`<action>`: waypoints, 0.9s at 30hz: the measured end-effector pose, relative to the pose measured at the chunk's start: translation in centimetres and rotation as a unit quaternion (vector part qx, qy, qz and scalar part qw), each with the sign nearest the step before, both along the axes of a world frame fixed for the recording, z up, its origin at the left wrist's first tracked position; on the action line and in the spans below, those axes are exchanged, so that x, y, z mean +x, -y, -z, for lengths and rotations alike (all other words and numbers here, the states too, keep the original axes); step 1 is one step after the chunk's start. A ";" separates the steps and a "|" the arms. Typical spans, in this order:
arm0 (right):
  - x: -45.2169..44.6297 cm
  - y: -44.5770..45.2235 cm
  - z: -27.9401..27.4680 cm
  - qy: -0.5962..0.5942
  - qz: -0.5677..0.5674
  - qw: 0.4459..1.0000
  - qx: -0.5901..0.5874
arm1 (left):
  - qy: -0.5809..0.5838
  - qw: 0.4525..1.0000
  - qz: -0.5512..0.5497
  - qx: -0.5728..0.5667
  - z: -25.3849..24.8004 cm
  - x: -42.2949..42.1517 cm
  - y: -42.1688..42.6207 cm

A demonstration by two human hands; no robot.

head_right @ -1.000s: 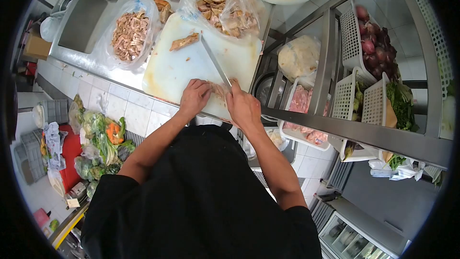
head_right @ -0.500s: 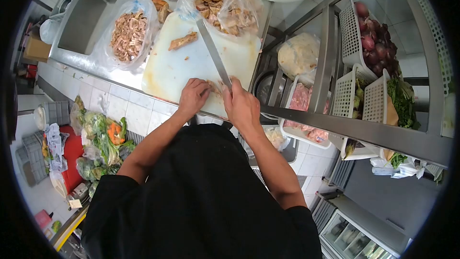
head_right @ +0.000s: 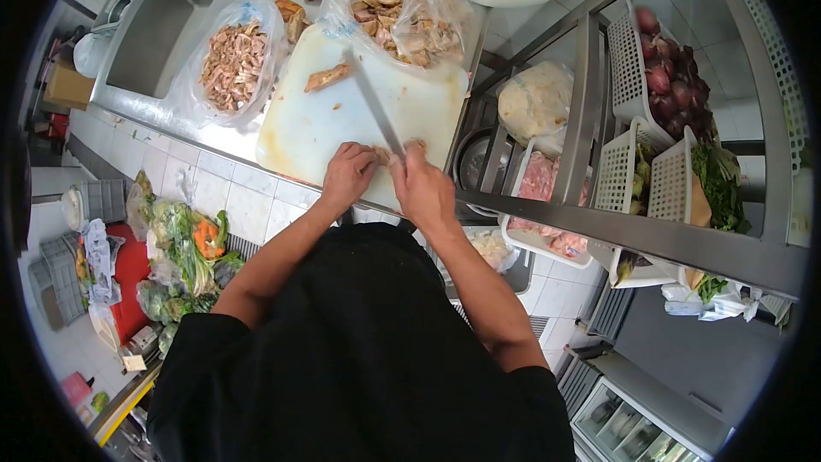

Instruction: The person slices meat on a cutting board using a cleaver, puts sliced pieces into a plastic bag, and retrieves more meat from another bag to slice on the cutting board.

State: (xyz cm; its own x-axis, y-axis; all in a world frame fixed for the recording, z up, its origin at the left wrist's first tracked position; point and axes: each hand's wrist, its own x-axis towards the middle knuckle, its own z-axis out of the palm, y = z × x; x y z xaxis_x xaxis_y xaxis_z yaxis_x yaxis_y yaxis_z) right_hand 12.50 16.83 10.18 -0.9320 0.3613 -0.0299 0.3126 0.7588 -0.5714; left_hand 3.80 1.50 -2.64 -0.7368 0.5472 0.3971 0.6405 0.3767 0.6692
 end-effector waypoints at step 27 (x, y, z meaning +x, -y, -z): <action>-0.9 0.4 0.1 0.004 -0.012 1.000 0.020 | -0.018 1.000 -0.016 -0.016 0.1 0.3 0.1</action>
State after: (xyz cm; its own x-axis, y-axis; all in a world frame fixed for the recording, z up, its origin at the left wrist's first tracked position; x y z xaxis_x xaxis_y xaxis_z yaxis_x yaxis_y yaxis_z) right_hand 11.65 16.41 10.12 -0.9403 0.3395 -0.0233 0.2979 0.7881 -0.5386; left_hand 4.13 1.44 -2.69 -0.7398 0.5370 0.4053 0.6509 0.4186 0.6333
